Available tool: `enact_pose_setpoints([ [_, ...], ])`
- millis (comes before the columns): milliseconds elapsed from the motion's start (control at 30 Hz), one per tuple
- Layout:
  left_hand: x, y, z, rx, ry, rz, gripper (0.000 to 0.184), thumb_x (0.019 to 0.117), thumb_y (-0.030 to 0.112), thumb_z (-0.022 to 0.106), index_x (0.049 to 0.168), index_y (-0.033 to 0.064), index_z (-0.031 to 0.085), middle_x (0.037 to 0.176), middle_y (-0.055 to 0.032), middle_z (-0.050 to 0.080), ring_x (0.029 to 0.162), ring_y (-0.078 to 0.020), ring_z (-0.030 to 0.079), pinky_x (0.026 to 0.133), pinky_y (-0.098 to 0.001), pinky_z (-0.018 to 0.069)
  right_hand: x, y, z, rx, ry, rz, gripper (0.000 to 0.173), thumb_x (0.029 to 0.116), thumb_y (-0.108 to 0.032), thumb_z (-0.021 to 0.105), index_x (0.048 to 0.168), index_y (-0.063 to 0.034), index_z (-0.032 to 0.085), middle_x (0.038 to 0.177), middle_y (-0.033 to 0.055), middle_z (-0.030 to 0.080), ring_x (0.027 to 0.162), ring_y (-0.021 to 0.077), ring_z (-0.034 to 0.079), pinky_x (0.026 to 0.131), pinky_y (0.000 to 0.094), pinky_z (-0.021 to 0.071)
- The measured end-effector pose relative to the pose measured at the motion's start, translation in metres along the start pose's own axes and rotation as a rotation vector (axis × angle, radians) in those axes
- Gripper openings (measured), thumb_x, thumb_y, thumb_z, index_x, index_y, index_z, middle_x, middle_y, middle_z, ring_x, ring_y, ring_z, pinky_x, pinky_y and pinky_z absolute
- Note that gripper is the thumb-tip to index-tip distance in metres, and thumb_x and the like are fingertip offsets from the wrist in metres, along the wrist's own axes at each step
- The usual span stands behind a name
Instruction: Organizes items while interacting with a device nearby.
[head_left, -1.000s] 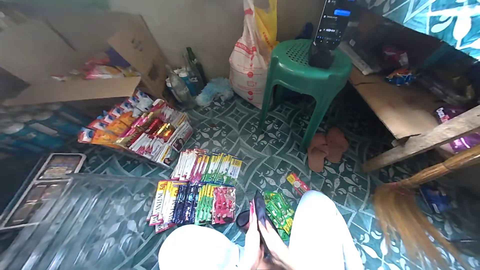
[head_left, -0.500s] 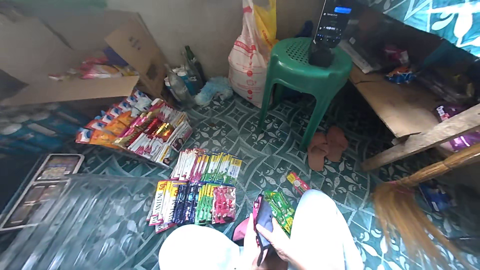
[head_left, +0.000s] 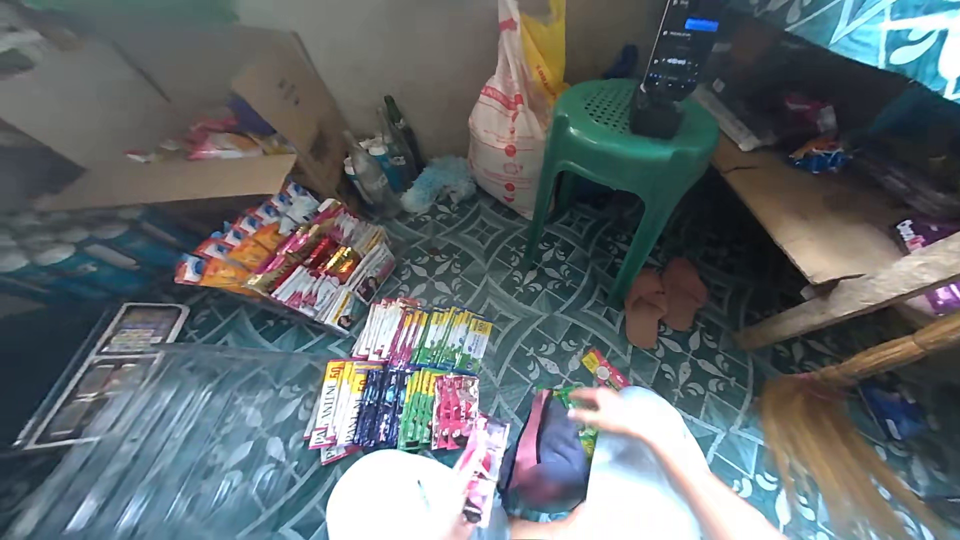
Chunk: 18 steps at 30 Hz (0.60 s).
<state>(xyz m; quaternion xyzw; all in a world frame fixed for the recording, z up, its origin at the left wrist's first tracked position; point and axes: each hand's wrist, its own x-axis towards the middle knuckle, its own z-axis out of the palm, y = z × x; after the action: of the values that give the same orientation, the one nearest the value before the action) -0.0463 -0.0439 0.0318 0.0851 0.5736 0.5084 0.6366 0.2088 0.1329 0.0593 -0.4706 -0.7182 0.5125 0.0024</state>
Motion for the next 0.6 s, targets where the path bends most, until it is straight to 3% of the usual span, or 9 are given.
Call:
enact_pose_setpoints([
  [33,0.001,0.008,-0.012,0.047,0.053,-0.005,0.036,0.1091,0.021,0.044,0.143,0.007,0.044,0.102,-0.0058,0.069,0.08,-0.0084,0.07,0.066,-0.0263,0.0598,-0.007,-0.014,-0.033,0.038,0.128,-0.084,0.044,0.1019,-0.026,0.062,0.136,0.0018,0.062,0.13,0.022,0.066,0.119,0.0312,0.065,0.108,0.0481,0.0489],
  [133,0.0,0.018,-0.048,0.127,0.033,0.0,0.048,0.1029,0.014,0.054,0.149,0.0074,0.042,0.109,-0.0087,0.07,0.085,-0.0113,0.07,0.072,-0.0301,0.0599,-0.021,-0.053,-0.136,0.198,0.689,-0.343,0.033,0.1042,-0.017,0.052,0.128,0.0025,0.064,0.12,0.0153,0.07,0.102,0.0223,0.071,0.092,0.0417,0.0592],
  [200,0.001,0.015,-0.062,0.135,-0.05,0.023,0.054,0.0985,0.012,0.055,0.149,0.0067,0.039,0.105,-0.0063,0.072,0.084,-0.011,0.071,0.074,-0.0304,0.0606,-0.018,-0.077,-0.203,0.259,1.015,-0.498,0.036,0.1068,-0.017,0.048,0.133,0.0048,0.057,0.123,0.0144,0.066,0.103,0.0169,0.067,0.092,0.0368,0.0576],
  [267,0.005,0.011,-0.065,0.103,-0.135,0.022,0.056,0.0961,0.014,0.057,0.148,0.0065,0.039,0.103,-0.0038,0.073,0.085,-0.0107,0.072,0.076,-0.0299,0.0612,0.0,-0.101,-0.269,0.343,1.229,-0.624,0.043,0.1065,-0.019,0.048,0.141,0.0063,0.047,0.13,0.0145,0.06,0.11,0.0139,0.063,0.093,0.0308,0.0541],
  [367,0.018,0.008,-0.069,-0.028,-0.254,0.025,0.057,0.093,0.017,0.065,0.144,0.0084,0.04,0.109,-0.0045,0.073,0.092,-0.0132,0.073,0.081,-0.0315,0.0616,0.029,-0.133,-0.342,0.397,1.265,-0.605,0.064,0.1033,-0.021,0.055,0.156,0.0028,0.027,0.151,0.0206,0.047,0.13,0.0198,0.055,0.104,0.0315,0.0487],
  [433,0.018,0.01,-0.069,-0.112,-0.273,0.028,0.068,0.0879,0.024,0.076,0.144,0.0096,0.04,0.111,-0.0053,0.073,0.096,-0.0165,0.074,0.083,-0.0349,0.0625,0.049,-0.144,-0.373,0.438,1.219,-0.579,0.078,0.1007,-0.024,0.062,0.16,0.0002,0.018,0.152,0.0204,0.047,0.134,0.0212,0.052,0.107,0.0331,0.0466],
  [600,0.018,0.013,-0.074,-0.039,-0.384,-0.019,0.086,0.0891,0.04,0.073,0.155,0.0134,0.024,0.127,0.0001,0.067,0.111,-0.0126,0.068,0.093,-0.0366,0.0583,0.077,-0.163,-0.39,0.537,1.203,-0.553,0.084,0.0979,-0.027,0.069,0.161,-0.0018,0.019,0.151,0.019,0.047,0.135,0.0203,0.051,0.111,0.0325,0.0432],
])
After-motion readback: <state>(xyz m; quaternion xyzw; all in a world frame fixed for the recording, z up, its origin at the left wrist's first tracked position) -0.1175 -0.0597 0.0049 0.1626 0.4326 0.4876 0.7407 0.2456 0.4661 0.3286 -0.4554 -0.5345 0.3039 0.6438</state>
